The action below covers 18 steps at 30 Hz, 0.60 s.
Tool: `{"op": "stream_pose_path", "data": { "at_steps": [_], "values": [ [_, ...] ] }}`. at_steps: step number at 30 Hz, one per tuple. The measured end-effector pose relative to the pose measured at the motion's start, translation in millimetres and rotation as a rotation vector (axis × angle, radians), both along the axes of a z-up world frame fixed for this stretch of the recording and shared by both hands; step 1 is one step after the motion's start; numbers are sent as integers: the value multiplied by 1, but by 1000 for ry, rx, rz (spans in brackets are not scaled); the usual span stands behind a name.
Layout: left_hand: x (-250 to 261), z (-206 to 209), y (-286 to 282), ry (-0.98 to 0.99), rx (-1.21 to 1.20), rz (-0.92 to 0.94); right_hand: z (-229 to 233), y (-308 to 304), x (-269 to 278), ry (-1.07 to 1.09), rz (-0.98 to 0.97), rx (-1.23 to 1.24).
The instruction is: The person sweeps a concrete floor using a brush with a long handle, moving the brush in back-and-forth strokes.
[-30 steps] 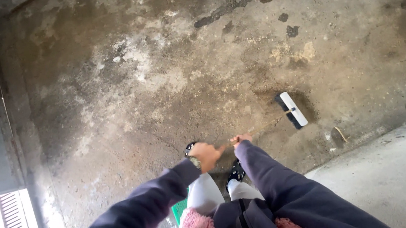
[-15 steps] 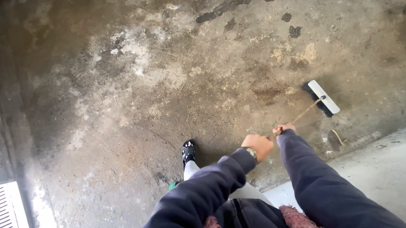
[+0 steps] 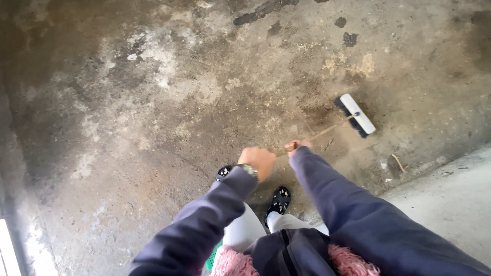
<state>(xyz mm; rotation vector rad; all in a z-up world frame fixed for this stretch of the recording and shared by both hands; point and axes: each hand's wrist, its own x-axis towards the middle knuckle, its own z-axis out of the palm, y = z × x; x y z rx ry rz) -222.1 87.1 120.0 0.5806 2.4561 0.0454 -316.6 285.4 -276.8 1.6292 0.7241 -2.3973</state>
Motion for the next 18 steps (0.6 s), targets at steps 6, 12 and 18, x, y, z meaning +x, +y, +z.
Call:
{"op": "stream_pose_path", "data": {
  "at_steps": [6, 12, 18],
  "values": [
    [25, 30, -75, 25, -128, 25, 150, -108, 41, -40, -32, -105],
    [45, 52, -141, 66, -205, -23, 104, -179, 51, 1, 280, -69],
    [45, 33, -166, 218, -194, -70, 34, -216, 49, 33, 202, -156]
  ]
}}
